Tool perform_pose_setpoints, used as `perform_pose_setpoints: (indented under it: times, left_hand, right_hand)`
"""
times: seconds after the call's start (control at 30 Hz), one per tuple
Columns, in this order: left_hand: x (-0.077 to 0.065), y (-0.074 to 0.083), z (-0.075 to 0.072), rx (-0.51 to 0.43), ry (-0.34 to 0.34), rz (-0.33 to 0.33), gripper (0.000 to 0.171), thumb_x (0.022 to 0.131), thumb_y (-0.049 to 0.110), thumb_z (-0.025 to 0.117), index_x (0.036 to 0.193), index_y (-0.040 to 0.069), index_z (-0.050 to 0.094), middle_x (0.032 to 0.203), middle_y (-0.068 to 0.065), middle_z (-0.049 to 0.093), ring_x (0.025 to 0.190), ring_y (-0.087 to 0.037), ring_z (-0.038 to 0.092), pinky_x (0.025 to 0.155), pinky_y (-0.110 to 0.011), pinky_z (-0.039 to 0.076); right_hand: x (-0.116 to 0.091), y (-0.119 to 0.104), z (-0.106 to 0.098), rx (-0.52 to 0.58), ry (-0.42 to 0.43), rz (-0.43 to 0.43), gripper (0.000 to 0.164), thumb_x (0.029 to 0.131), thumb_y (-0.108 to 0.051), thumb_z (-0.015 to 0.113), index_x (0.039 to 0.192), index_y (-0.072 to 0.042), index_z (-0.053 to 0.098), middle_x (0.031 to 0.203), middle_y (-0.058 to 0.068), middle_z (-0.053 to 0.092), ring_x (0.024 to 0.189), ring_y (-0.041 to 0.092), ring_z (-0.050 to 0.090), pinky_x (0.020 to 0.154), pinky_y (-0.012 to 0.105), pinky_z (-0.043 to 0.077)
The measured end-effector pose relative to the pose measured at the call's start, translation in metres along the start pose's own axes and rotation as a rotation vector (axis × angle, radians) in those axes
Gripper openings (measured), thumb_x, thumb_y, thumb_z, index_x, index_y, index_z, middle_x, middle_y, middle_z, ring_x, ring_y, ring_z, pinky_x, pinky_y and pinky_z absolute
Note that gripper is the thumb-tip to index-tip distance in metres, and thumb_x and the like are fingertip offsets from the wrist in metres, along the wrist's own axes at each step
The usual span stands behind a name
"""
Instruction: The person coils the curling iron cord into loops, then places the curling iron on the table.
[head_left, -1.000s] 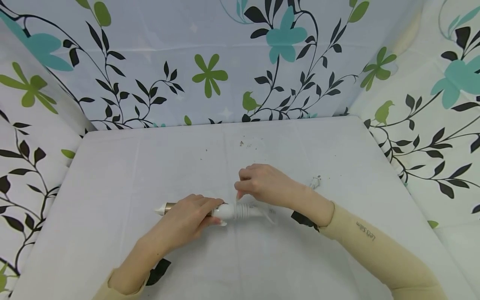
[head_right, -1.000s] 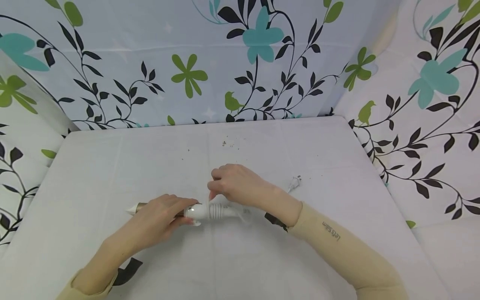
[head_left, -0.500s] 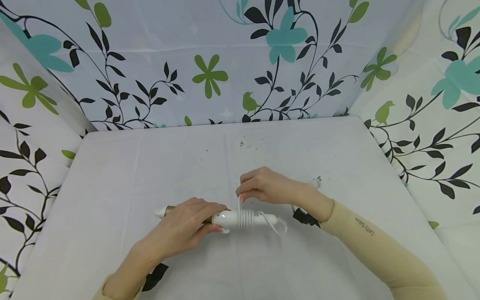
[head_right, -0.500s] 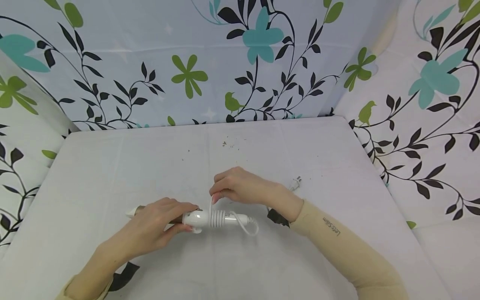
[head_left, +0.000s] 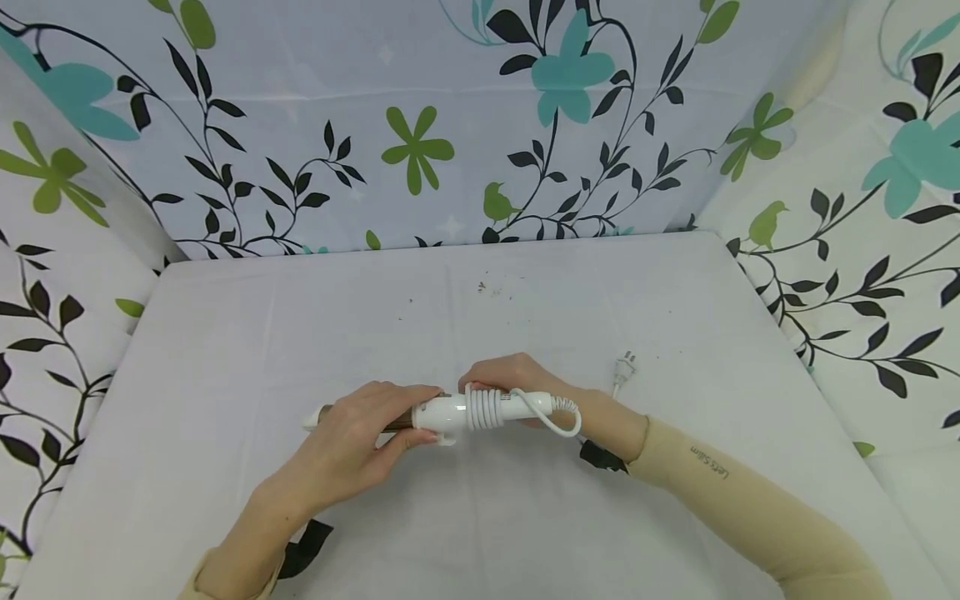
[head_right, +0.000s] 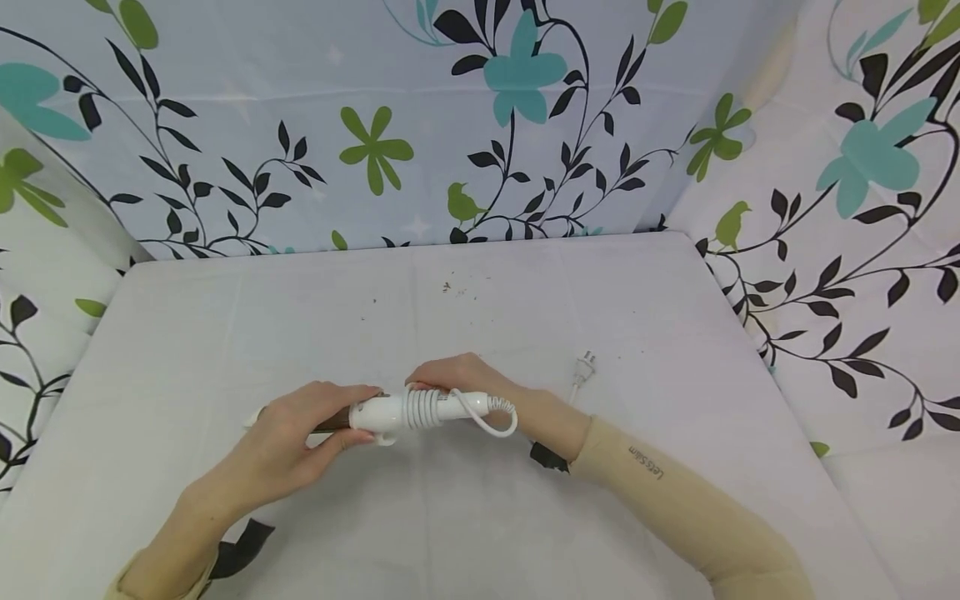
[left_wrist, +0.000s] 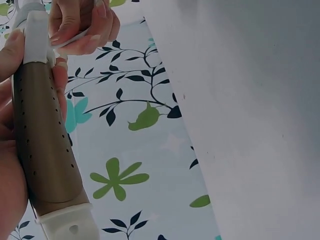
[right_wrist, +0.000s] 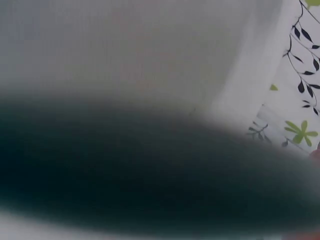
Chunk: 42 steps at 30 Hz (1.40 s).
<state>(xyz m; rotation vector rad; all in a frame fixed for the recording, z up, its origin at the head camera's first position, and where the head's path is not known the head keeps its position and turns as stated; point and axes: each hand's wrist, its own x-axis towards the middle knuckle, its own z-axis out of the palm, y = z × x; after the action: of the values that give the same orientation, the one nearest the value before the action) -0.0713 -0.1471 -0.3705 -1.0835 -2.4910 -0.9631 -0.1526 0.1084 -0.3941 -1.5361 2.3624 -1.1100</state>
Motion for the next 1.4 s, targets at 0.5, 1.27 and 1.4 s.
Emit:
perform_pose_setpoints:
  times: [0.5,1.27,1.4]
  left_hand:
    - [0.014,-0.003,0.001,0.195,0.127,-0.113,0.047,0.081,0.019,0.084,0.122,0.004,0.066,0.092,0.0,0.072,0.074,-0.008,0.061,0.07,-0.032,0.052]
    - [0.009,-0.031,0.013,0.383,0.045,-0.245,0.037,0.083,0.018,0.082,0.111,0.0,0.066,0.092,-0.011,0.074,0.065,-0.023,0.059,0.061,-0.037,0.05]
    - [0.007,-0.032,0.018,0.392,-0.02,-0.241,0.041,0.082,0.019,0.083,0.113,-0.001,0.065,0.096,-0.012,0.075,0.071,-0.025,0.064,0.066,-0.039,0.053]
  right_hand:
    - [-0.003,-0.006,0.04,-0.379,-0.034,0.216,0.025,0.106,-0.017,0.05,0.124,-0.003,0.059,0.109,0.006,0.07,0.099,0.017,0.068,0.089,0.034,0.055]
    - [-0.001,-0.03,0.022,-0.836,-0.063,-0.032,0.018,0.093,-0.008,0.067,0.082,-0.01,0.054,0.061,-0.003,0.05,0.055,0.011,0.045,0.058,0.023,0.044]
    - [0.001,-0.034,0.012,-0.972,-0.069,-0.143,0.023,0.093,-0.015,0.071,0.077,-0.012,0.055,0.06,-0.004,0.051,0.055,0.009,0.039,0.056,0.021,0.038]
